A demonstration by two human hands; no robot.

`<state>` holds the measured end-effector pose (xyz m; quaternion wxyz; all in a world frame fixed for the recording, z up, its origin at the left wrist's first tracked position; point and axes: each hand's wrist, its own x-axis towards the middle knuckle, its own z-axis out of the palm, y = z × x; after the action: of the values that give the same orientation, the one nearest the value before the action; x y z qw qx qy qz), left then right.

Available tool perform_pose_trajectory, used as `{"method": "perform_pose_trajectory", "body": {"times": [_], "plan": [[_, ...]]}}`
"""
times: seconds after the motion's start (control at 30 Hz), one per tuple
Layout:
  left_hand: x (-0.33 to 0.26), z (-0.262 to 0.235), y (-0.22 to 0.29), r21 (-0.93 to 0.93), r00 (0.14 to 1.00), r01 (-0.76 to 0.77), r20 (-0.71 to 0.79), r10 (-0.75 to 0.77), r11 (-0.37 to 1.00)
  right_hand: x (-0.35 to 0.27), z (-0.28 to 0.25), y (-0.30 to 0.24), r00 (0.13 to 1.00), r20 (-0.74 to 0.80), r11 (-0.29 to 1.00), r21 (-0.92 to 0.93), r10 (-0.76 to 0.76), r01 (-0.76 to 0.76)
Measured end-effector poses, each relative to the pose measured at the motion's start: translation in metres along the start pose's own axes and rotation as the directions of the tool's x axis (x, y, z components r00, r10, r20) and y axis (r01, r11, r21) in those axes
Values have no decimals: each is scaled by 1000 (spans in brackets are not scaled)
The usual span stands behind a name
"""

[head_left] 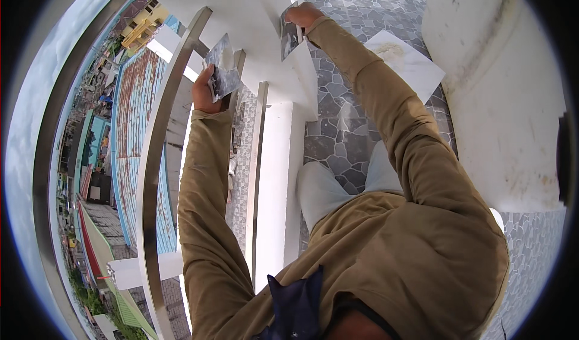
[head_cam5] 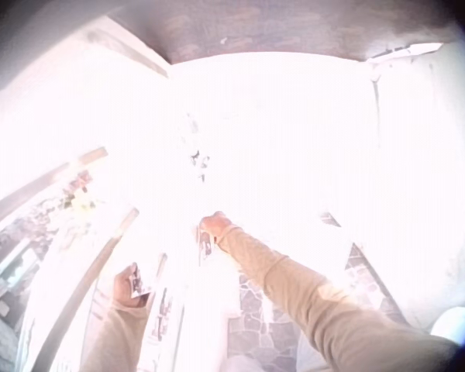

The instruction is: Applying wall filler or putty to a concrete pillar using putty knives.

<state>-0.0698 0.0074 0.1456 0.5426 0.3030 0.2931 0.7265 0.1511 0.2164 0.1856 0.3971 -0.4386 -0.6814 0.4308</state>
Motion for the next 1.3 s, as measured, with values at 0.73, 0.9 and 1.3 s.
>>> {"method": "perform_pose_trajectory", "body": {"times": [0.73,0.9,1.3], "plan": [[18,55,-7,46,982,28,188,-36,999,68,-109,-96,800,-137,797,91,-584,597],[-33,-47,22,114,998,-17,-57,24,993,-78,-9,-68,987,-6,979,122,-162,162],[-4,3,2,164,999,-33,3,33,986,-96,17,-2,924,-295,967,-146,-244,209]]}}
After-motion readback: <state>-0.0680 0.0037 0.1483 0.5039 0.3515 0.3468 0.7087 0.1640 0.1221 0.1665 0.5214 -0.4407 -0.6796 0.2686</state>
